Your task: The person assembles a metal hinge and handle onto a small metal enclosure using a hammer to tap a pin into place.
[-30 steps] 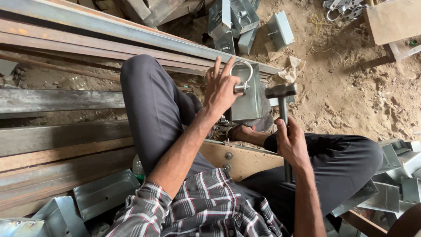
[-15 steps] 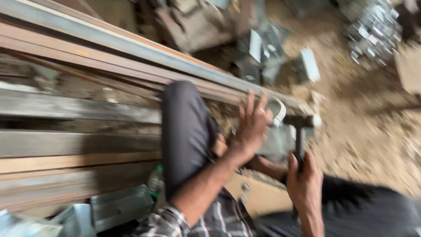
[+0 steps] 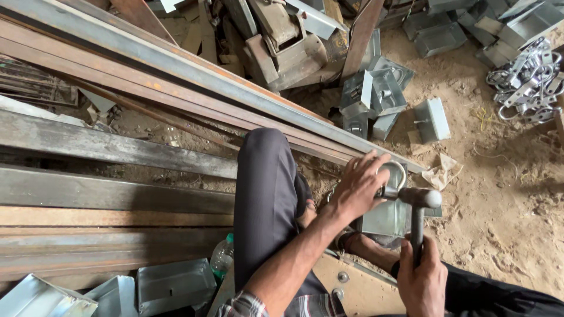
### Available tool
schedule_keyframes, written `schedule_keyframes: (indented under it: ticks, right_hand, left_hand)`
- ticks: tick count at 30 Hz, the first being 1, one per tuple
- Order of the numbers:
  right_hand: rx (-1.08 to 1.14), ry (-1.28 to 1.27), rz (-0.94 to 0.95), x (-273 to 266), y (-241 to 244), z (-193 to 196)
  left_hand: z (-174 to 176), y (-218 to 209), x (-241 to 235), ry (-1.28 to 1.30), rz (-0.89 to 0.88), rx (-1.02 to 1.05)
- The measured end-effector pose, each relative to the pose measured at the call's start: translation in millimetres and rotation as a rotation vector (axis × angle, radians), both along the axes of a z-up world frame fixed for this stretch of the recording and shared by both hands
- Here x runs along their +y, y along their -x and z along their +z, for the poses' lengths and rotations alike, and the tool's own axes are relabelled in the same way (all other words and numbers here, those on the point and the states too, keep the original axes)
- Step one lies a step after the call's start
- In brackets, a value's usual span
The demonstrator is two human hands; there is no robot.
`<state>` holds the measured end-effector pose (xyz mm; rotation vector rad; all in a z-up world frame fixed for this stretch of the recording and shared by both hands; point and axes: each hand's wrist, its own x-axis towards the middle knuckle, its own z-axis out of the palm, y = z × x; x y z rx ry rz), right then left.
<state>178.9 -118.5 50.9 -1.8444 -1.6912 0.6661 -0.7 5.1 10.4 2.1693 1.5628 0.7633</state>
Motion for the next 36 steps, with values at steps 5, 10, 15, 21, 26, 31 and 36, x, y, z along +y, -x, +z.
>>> schedule_keyframes:
  ticks: [5,10,15,21,26,31,36]
  right_hand:
    - [-0.016,0.02,-0.036,-2,-2,11]
    - [0.0,0.009,-0.052,-8,-7,11]
    - [0.135,0.082,-0.12,-17,-21,-13]
    - [0.668,0.227,-0.117,-18,-38,-43]
    - [0.594,0.374,-0.124,-12,-38,-44]
    - [0.583,0.452,-0.109,-3,-43,-46]
    - [0.559,0.471,-0.118,-2,-50,-56]
  left_hand:
    - [-5,-1,-2,-0.011,-0.033,-0.142]
    - [-16,-8,-1,-0.123,-0.023,0.01]
    - [-3,-3,-4,0.006,-0.001,0.039]
    - [10,3,-4,0.089,0.068,-0.04]
    - [-14,2,-2,0.047,0.054,-0.095]
    - [-22,0,-1,0.14,0.044,-0.169]
    - [-13,3,-5,0.072,0.016,-0.076]
